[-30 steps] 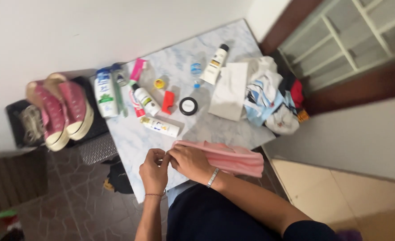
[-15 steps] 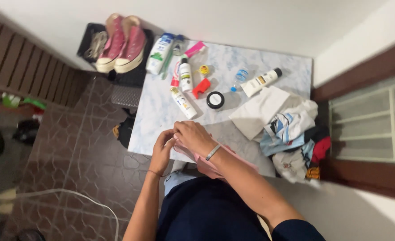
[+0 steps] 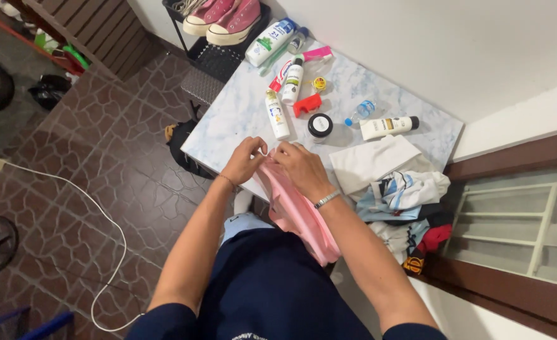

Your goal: The person threads shoelaces into a pair of pink sneakers and sets them on a rack, then opens a pink pouch and places toiletry items including bottles, a small jar, a water bottle, and a deodorant stick into the pouch on the table.

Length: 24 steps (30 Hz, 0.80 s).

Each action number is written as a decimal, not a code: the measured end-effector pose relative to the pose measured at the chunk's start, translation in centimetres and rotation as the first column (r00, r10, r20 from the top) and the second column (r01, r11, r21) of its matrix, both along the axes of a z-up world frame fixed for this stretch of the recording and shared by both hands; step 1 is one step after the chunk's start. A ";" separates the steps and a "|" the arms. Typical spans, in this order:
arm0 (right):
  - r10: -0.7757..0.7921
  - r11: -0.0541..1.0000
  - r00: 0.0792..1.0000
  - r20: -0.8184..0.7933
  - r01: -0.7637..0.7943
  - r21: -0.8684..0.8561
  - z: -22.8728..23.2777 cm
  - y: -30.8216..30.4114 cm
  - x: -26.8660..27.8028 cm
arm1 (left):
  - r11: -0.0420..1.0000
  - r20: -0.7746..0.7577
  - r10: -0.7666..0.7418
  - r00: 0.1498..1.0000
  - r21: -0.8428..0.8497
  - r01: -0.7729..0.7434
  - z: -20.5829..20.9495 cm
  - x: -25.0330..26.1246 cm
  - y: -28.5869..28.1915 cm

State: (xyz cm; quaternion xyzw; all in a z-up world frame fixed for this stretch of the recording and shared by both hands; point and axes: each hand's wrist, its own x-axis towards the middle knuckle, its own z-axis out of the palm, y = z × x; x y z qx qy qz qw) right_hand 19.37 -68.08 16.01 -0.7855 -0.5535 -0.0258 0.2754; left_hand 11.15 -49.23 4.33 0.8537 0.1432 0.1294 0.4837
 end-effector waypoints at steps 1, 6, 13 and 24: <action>-0.018 0.999 1.000 -0.002 0.018 0.037 0.2 -0.8 -0.3 | 0.997 -0.023 -0.015 1.000 0.078 0.016 -0.1 -0.3 0.1; -0.121 0.979 0.993 0.005 0.119 0.167 1.6 -4.7 0.6 | 0.994 0.065 -0.103 0.993 -0.036 0.105 1.9 -1.6 -0.4; -0.039 0.993 0.999 0.003 0.039 0.109 1.1 -4.7 1.5 | 0.961 0.203 -0.171 0.964 -0.183 0.209 7.3 1.1 -4.9; 0.051 0.990 0.991 0.123 -0.066 0.121 0.8 -2.5 2.7 | 0.981 0.015 -0.141 0.990 -0.130 0.142 9.0 -0.4 -4.7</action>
